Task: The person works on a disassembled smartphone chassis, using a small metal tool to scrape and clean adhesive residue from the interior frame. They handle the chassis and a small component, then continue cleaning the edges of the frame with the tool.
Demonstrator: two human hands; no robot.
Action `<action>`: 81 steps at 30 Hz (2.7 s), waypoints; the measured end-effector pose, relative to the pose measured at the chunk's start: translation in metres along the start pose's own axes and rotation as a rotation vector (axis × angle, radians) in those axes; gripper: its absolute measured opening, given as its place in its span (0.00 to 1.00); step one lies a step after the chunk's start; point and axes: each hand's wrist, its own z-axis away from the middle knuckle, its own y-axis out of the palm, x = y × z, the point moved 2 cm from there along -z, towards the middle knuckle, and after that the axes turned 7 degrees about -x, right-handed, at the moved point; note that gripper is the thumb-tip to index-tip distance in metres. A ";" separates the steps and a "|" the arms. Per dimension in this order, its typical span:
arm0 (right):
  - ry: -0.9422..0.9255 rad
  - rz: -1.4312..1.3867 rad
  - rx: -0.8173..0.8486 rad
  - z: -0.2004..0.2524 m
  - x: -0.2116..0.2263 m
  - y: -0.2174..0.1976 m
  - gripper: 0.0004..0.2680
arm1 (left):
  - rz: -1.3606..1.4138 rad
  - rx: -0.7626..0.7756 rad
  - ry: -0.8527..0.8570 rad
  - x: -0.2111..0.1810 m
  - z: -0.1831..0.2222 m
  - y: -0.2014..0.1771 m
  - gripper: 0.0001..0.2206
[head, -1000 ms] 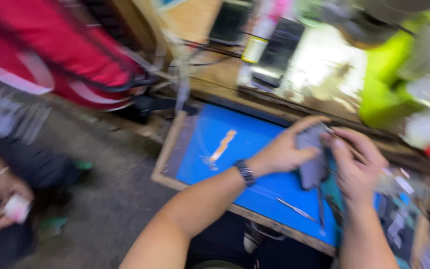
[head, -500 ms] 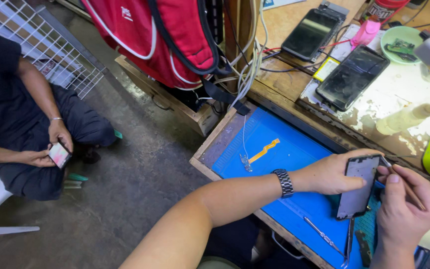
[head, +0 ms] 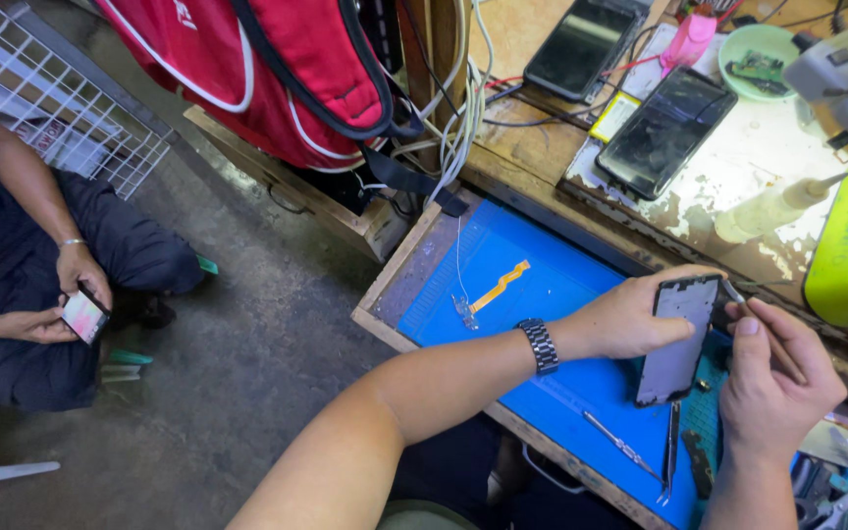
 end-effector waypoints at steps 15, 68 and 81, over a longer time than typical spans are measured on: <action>-0.004 0.019 0.005 0.005 0.021 0.006 0.06 | 0.467 0.053 -0.203 0.039 -0.008 0.002 0.22; 0.237 -0.318 0.406 0.010 -0.009 -0.003 0.10 | 0.999 0.026 -0.216 -0.017 -0.024 -0.043 0.44; -0.223 0.013 0.179 0.005 0.016 0.000 0.08 | 1.053 0.192 -0.387 -0.007 -0.007 -0.011 0.42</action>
